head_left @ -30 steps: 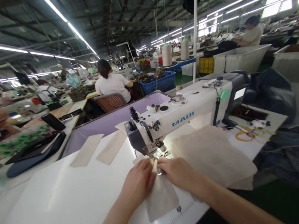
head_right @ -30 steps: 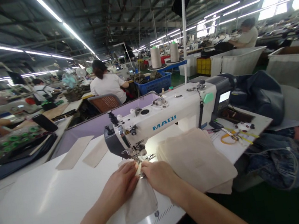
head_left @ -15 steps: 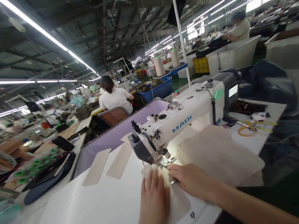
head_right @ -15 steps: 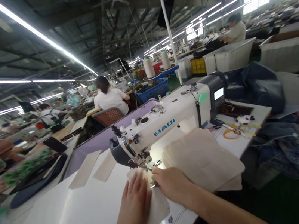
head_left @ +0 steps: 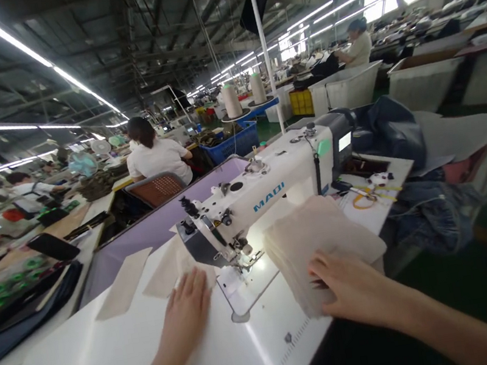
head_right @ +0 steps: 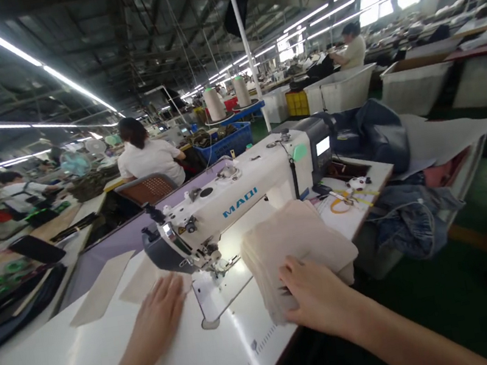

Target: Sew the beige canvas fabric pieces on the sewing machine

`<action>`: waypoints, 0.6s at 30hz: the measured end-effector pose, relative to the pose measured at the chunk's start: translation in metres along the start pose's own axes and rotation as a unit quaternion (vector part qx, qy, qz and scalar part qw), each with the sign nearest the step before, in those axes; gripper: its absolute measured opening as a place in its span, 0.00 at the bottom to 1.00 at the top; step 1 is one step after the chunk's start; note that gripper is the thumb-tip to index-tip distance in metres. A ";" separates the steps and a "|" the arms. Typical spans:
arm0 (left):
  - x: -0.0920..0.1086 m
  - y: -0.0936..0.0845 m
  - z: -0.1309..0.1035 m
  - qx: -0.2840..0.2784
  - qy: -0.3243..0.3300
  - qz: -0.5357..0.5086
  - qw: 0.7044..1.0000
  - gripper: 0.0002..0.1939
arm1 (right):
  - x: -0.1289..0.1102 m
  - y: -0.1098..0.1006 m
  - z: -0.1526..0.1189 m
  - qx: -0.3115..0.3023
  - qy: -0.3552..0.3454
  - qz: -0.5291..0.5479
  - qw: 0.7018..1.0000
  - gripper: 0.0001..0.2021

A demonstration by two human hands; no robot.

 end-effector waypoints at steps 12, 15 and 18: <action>0.169 -0.055 -0.027 0.043 0.250 -0.202 0.946 0.13 | 0.003 0.006 -0.022 0.032 -0.129 -0.084 0.988 0.05; 0.193 -0.056 -0.022 0.068 0.299 -0.205 0.930 0.14 | 0.000 0.004 -0.025 0.044 -0.138 -0.114 0.983 0.07; 0.211 -0.052 -0.004 0.042 0.327 -0.205 0.922 0.12 | -0.008 0.004 -0.026 0.038 -0.138 -0.153 0.978 0.06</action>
Point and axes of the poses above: each hand's wrist, its own z-axis towards the middle knuckle, its own y-axis out of the palm, x = y × z, the point moved 9 cm from there along z, towards the middle knuckle, and after that the axes turned 9 degrees about -x, right-handed, at the moved point
